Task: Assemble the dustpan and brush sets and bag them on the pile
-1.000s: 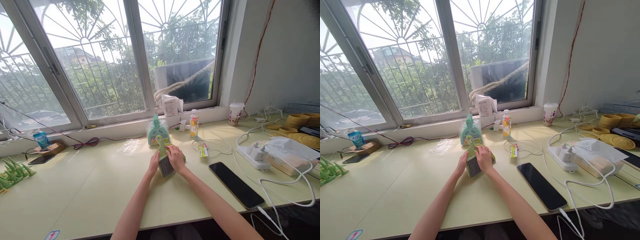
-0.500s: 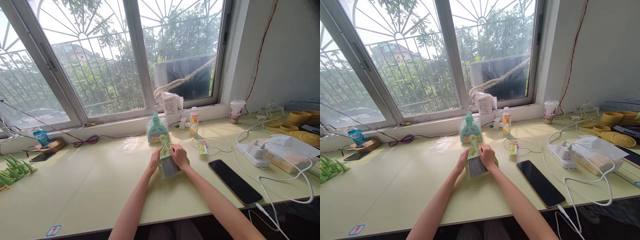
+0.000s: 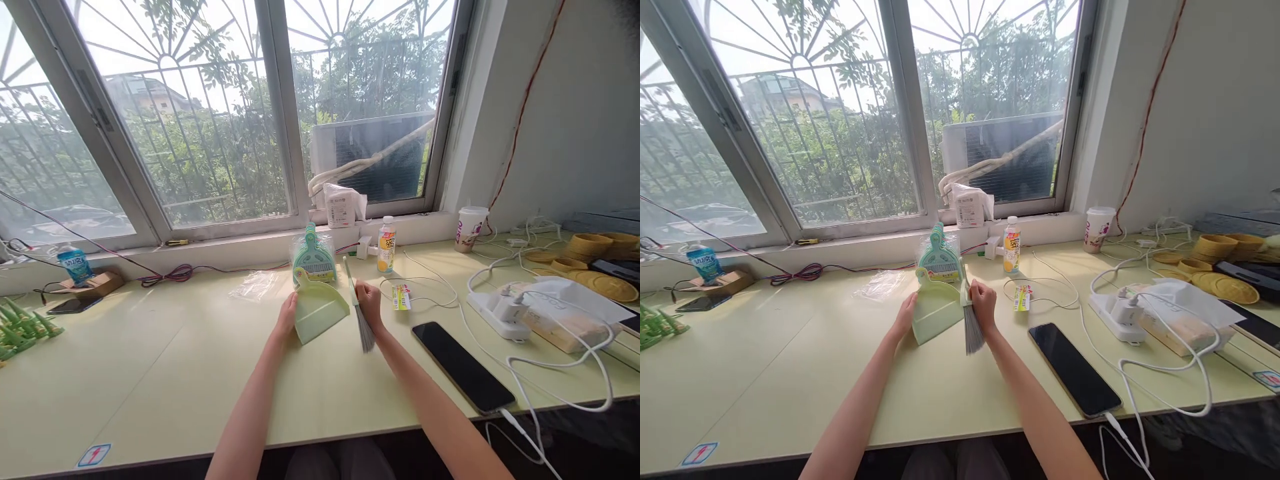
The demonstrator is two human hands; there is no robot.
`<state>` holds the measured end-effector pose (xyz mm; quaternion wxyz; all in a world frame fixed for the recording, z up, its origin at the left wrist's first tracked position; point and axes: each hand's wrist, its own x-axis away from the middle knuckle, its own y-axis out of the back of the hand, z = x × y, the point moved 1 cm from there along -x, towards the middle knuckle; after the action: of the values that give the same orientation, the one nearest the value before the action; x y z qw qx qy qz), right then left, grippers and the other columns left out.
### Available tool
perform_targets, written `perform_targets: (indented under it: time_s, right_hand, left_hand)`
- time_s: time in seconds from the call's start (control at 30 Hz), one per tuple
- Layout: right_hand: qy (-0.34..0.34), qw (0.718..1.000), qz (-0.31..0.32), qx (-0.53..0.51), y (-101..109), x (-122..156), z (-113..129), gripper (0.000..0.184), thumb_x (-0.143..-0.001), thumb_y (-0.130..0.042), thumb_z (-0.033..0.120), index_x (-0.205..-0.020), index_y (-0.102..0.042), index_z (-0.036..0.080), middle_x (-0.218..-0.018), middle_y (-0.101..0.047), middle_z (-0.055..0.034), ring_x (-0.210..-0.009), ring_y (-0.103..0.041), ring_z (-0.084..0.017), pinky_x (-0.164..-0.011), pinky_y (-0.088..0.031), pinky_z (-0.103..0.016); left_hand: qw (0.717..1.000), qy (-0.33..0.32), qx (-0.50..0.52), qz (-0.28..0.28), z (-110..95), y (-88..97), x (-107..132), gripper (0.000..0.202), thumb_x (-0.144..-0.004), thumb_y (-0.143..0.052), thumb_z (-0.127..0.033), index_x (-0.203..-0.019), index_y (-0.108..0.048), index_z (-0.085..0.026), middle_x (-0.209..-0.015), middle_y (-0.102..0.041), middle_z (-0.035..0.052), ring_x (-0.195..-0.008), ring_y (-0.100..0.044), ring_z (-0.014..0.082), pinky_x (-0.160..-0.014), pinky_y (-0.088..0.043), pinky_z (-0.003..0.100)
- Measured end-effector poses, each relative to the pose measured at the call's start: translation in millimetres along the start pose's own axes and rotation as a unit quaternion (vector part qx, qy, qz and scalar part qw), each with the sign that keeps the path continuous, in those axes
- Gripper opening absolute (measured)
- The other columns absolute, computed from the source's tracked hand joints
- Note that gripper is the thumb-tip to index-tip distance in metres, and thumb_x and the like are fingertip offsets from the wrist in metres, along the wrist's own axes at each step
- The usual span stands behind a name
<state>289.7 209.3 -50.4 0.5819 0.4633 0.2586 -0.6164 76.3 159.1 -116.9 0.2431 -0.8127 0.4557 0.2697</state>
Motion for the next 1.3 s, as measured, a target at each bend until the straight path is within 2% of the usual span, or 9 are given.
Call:
perform_targets:
  time_s: [0.07, 0.13, 0.23, 0.37, 0.47, 0.63, 0.8, 1.07, 1.3]
  right_hand:
    - [0.026, 0.993, -0.031, 0.108, 9.9, -6.3, -2.5, 0.047, -0.092, -0.032, 0.039, -0.055, -0.052, 0.017, -0.055, -0.054, -0.0037, -0.053, -0.042, -0.013, -0.055, -0.028, -0.026]
    - [0.043, 0.975, -0.023, 0.214, 13.5, -11.2, -9.3, 0.043, -0.091, -0.037, 0.035, -0.058, -0.057, 0.016, -0.062, -0.06, -0.007, -0.058, -0.048, -0.015, -0.056, -0.029, -0.027]
    - [0.074, 0.94, 0.049, 0.328, 7.8, -14.4, -26.7, 0.039, -0.091, -0.038, 0.029, -0.068, -0.065, 0.014, -0.074, -0.065, -0.0134, -0.072, -0.058, -0.021, -0.061, -0.036, -0.028]
    - [0.086, 0.9, 0.128, 0.408, -3.3, -14.1, -50.1, 0.038, -0.093, -0.037, 0.022, -0.077, -0.069, 0.01, -0.08, -0.067, -0.0186, -0.082, -0.061, -0.025, -0.069, -0.042, -0.031]
    - [0.08, 0.887, 0.149, 0.43, -5.6, -13.9, -56.9, 0.037, -0.092, -0.037, 0.02, -0.08, -0.07, 0.008, -0.082, -0.067, -0.0203, -0.084, -0.062, -0.027, -0.071, -0.044, -0.033]
    - [0.041, 0.892, 0.15, 0.425, -4.1, -12.2, -49.1, 0.035, -0.091, -0.042, 0.027, -0.084, -0.069, 0.007, -0.084, -0.066, -0.0215, -0.081, -0.064, -0.027, -0.068, -0.045, -0.033]
    - [0.044, 0.879, 0.177, 0.441, -6.7, -8.4, -40.2, 0.03, -0.089, -0.048, 0.03, -0.089, -0.068, 0.008, -0.088, -0.066, -0.0221, -0.084, -0.063, -0.027, -0.075, -0.042, -0.035]
    - [0.031, 0.859, 0.206, 0.468, -0.5, -2.8, -25.9, 0.035, -0.079, -0.057, 0.044, -0.09, -0.067, 0.013, -0.095, -0.065, -0.0157, -0.097, -0.054, -0.03, -0.086, -0.03, -0.042]
    - [-0.002, 0.86, 0.228, 0.456, 0.6, -1.3, -24.5, 0.023, -0.075, -0.056, 0.032, -0.084, -0.066, 0.014, -0.093, -0.065, -0.0141, -0.096, -0.053, -0.028, -0.086, -0.027, -0.041]
  left_hand:
    - [1.0, -0.001, -0.002, 0.0, 2.2, 13.7, -5.5, 0.04, -0.087, -0.043, -0.044, -0.104, -0.064, -0.014, -0.113, -0.064, 0.0113, -0.108, -0.056, 0.0244, -0.096, -0.039, 0.036]
    - [0.999, 0.015, -0.035, -0.005, 3.5, 26.0, -7.7, 0.037, -0.086, -0.045, -0.043, -0.099, -0.065, -0.015, -0.109, -0.065, 0.0099, -0.104, -0.056, 0.0238, -0.094, -0.04, 0.035]
    - [0.989, 0.058, -0.134, -0.018, 4.5, 40.7, -5.9, 0.036, -0.085, -0.043, -0.043, -0.091, -0.067, -0.017, -0.103, -0.067, 0.0079, -0.1, -0.057, 0.0244, -0.089, -0.039, 0.034]
    - [0.959, 0.104, -0.258, -0.05, 4.5, 54.3, -2.5, 0.034, -0.085, -0.041, -0.042, -0.082, -0.065, -0.018, -0.095, -0.067, 0.0089, -0.095, -0.058, 0.0276, -0.083, -0.039, 0.035]
    - [0.943, 0.112, -0.302, -0.086, 3.9, 59.9, -2.4, 0.032, -0.084, -0.041, -0.039, -0.084, -0.066, -0.019, -0.098, -0.067, 0.0119, -0.096, -0.059, 0.0298, -0.081, -0.04, 0.036]
    - [0.921, 0.124, -0.356, -0.098, 4.9, 61.8, -2.4, 0.024, -0.08, -0.048, -0.034, -0.081, -0.068, -0.019, -0.097, -0.067, 0.0137, -0.093, -0.061, 0.0315, -0.077, -0.04, 0.036]
    - [0.914, 0.122, -0.377, -0.082, 4.5, 60.3, -0.2, 0.025, -0.082, -0.048, -0.032, -0.083, -0.069, -0.02, -0.099, -0.068, 0.0126, -0.093, -0.061, 0.0302, -0.073, -0.039, 0.033]
    - [0.885, 0.163, -0.428, -0.089, -3.1, 60.4, 1.8, 0.03, -0.085, -0.046, -0.039, -0.1, -0.065, -0.022, -0.11, -0.066, 0.0055, -0.097, -0.06, 0.0218, -0.07, -0.039, 0.028]
    - [0.874, 0.155, -0.451, -0.093, -8.1, 58.5, 3.6, 0.021, -0.083, -0.048, -0.038, -0.085, -0.061, -0.022, -0.103, -0.067, 0.0052, -0.09, -0.061, 0.0218, -0.064, -0.037, 0.027]
